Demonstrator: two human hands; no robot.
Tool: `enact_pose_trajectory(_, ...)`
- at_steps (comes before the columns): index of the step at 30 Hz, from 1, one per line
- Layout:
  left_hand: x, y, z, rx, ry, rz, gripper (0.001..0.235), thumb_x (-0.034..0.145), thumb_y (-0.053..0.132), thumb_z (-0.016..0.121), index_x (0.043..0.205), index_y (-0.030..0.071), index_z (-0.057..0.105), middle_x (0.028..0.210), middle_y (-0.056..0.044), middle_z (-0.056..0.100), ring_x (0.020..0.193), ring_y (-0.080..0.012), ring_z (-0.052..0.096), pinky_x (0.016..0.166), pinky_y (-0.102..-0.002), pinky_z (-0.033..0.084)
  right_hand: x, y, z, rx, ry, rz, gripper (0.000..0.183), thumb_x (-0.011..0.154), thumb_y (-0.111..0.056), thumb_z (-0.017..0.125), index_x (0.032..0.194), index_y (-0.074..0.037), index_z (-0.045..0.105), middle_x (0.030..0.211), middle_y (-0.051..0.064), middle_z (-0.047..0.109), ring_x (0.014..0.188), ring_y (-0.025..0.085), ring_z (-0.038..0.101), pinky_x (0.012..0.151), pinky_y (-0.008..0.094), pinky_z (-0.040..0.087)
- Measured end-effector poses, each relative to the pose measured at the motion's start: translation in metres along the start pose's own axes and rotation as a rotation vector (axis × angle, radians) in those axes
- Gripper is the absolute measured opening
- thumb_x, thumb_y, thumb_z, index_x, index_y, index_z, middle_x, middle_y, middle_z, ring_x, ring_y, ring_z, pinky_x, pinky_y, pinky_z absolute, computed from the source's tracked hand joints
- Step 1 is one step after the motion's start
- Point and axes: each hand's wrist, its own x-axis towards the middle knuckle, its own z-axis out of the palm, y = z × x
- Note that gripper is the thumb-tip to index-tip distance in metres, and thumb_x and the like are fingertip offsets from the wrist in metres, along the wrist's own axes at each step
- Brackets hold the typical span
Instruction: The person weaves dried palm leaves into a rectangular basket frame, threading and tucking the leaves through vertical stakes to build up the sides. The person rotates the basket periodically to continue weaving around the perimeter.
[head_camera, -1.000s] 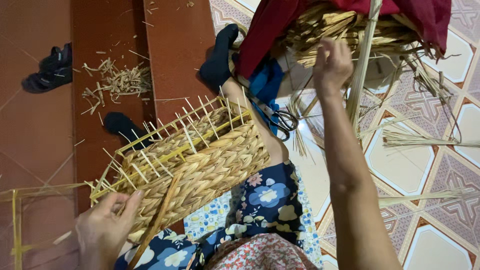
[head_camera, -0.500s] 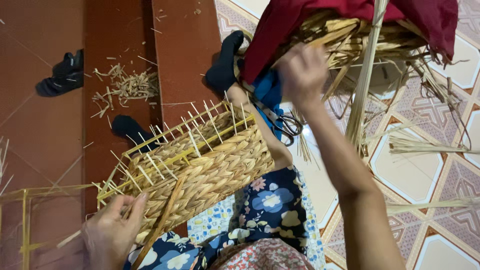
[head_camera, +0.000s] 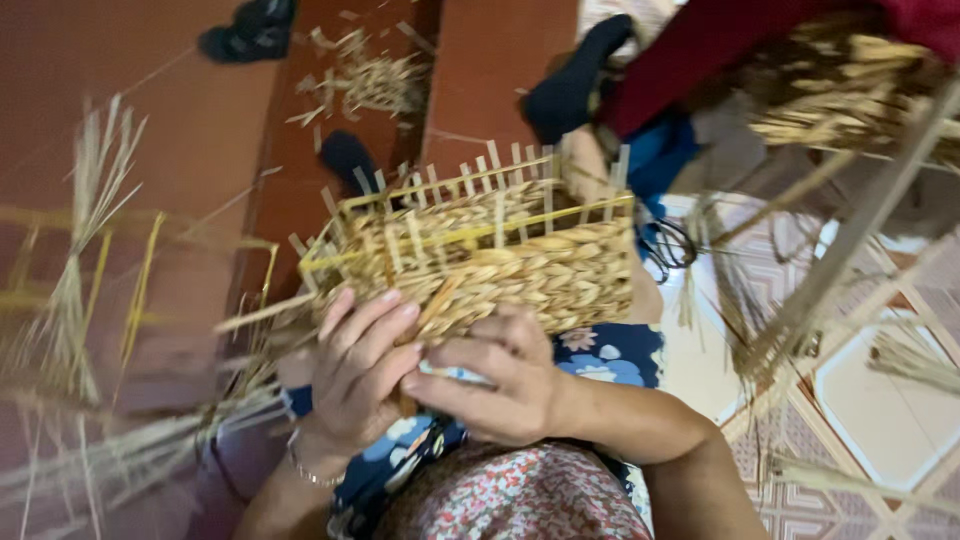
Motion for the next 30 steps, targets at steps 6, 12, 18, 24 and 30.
enact_pose_trajectory(6, -0.017, -0.007, -0.059, 0.170, 0.012, -0.195, 0.028, 0.096, 0.011, 0.070, 0.122, 0.011, 0.059, 0.128, -0.010, 0.061, 0.121, -0.0303, 0.056, 0.111, -0.052, 0.039, -0.026, 0.037, -0.010, 0.021, 0.009, 0.354, 0.022, 0.084, 0.001, 0.073, 0.104, -0.008, 0.073, 0.093, 0.002, 0.065, 0.082, 0.020, 0.056, 0.074, 0.038, 0.043)
enact_pose_trajectory(12, -0.030, -0.019, -0.146, 0.403, 0.036, -0.397, 0.027, 0.094, 0.009, 0.075, 0.118, 0.008, 0.064, 0.115, -0.007, 0.061, 0.106, -0.0263, 0.055, 0.099, -0.048, 0.039, -0.035, 0.051, -0.003, -0.007, -0.133, 0.602, 0.025, 0.094, 0.005, 0.076, 0.117, -0.001, 0.071, 0.098, 0.011, 0.066, 0.082, 0.022, 0.060, 0.074, 0.035, 0.049)
enact_pose_trajectory(18, 0.003, -0.017, -0.124, 0.316, 0.104, -0.305, 0.025, 0.092, 0.008, 0.081, 0.114, 0.004, 0.070, 0.103, -0.005, 0.061, 0.092, -0.0224, 0.054, 0.086, -0.044, 0.040, -0.024, 0.052, 0.027, -0.109, -0.234, 0.462, 0.033, 0.089, 0.004, 0.082, 0.119, 0.000, 0.071, 0.089, 0.012, 0.060, 0.079, 0.027, 0.056, 0.071, 0.039, 0.045)
enact_pose_trajectory(24, 0.008, -0.027, 0.003, 0.078, 0.068, -0.236, 0.018, 0.092, 0.009, 0.083, 0.104, 0.006, 0.070, 0.099, -0.003, 0.060, 0.090, -0.0178, 0.057, 0.083, -0.034, 0.047, -0.026, 0.053, 0.033, -0.064, -0.196, 0.363, 0.025, 0.088, 0.009, 0.079, 0.105, -0.005, 0.066, 0.102, 0.010, 0.069, 0.090, 0.025, 0.065, 0.077, 0.037, 0.049)
enact_pose_trajectory(30, 0.012, -0.018, 0.043, 0.030, 0.042, -0.251, 0.013, 0.094, 0.010, 0.077, 0.103, 0.006, 0.070, 0.095, -0.005, 0.053, 0.090, -0.0202, 0.054, 0.082, -0.037, 0.043, -0.036, 0.047, 0.023, -0.085, -0.206, 0.302, 0.027, 0.085, 0.010, 0.078, 0.102, -0.005, 0.064, 0.111, 0.012, 0.071, 0.094, 0.027, 0.068, 0.080, 0.036, 0.052)
